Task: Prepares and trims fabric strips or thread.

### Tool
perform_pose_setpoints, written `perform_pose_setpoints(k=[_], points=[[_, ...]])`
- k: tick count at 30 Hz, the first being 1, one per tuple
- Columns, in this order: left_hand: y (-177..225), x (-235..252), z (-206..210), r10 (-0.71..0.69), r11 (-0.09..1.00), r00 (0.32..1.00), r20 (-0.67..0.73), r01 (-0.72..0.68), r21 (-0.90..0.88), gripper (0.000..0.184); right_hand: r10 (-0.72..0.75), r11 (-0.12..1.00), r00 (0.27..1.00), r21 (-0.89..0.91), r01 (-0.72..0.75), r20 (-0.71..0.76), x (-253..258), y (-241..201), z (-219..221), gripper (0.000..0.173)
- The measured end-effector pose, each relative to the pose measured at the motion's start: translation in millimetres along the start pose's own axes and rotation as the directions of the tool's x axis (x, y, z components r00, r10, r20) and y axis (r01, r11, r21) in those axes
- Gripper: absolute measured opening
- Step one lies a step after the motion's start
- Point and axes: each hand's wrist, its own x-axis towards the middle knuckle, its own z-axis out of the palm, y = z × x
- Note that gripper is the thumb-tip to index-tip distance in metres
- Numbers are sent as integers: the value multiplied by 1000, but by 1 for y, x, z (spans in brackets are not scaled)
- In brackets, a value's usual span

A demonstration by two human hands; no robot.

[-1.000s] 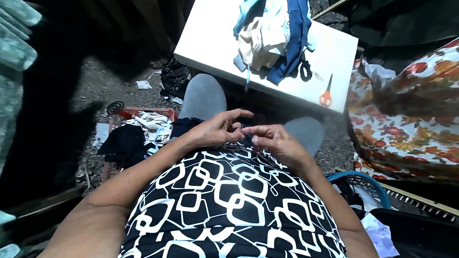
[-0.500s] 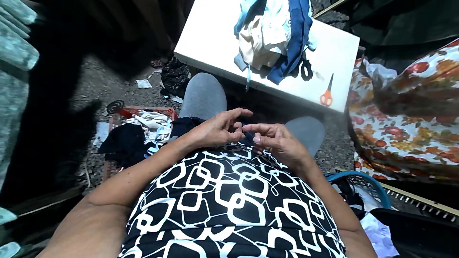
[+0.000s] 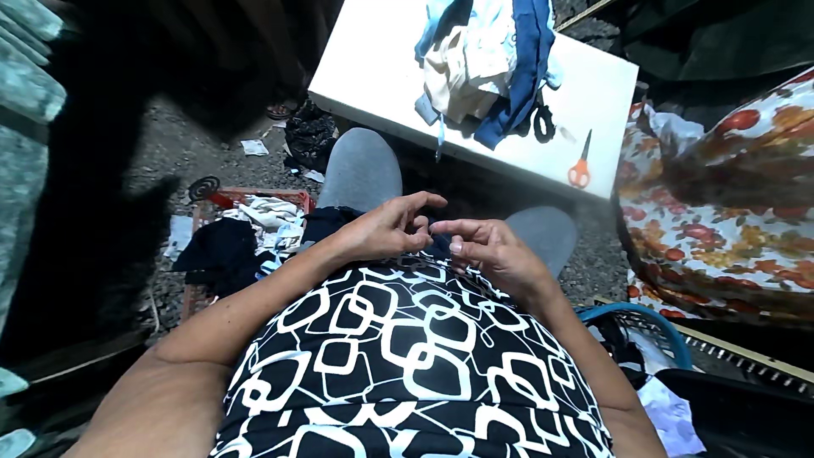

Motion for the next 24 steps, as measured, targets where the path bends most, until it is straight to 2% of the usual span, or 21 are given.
perform_pose_setpoints(k=[6, 8, 14, 18, 21, 24], points=[[-1, 0, -1, 2, 999, 1000, -20, -1, 36, 53, 21, 998, 991, 53, -14, -134, 4, 1, -2, 32], [0, 0, -1, 0, 999, 1000, -24, 1, 37, 53, 6, 1000, 991, 27, -2, -137, 3, 2, -5, 32], [2, -2, -1, -4, 998, 999, -35, 6, 58, 54, -41, 957, 997, -291, 22, -58, -4, 4, -15, 32], [2, -2, -3, 9, 997, 999, -52, -5, 82, 55, -101, 907, 992, -416, 61, -75, -7, 6, -22, 23], [2, -3, -3, 27, 995, 997, -73, -20, 96, 56, -139, 927, 982, -366, 84, -128, -10, 6, -25, 14], [1, -2, -2, 41, 996, 995, -91, -34, 86, 55, -89, 978, 984, -201, 58, -151, -10, 5, -17, 13]])
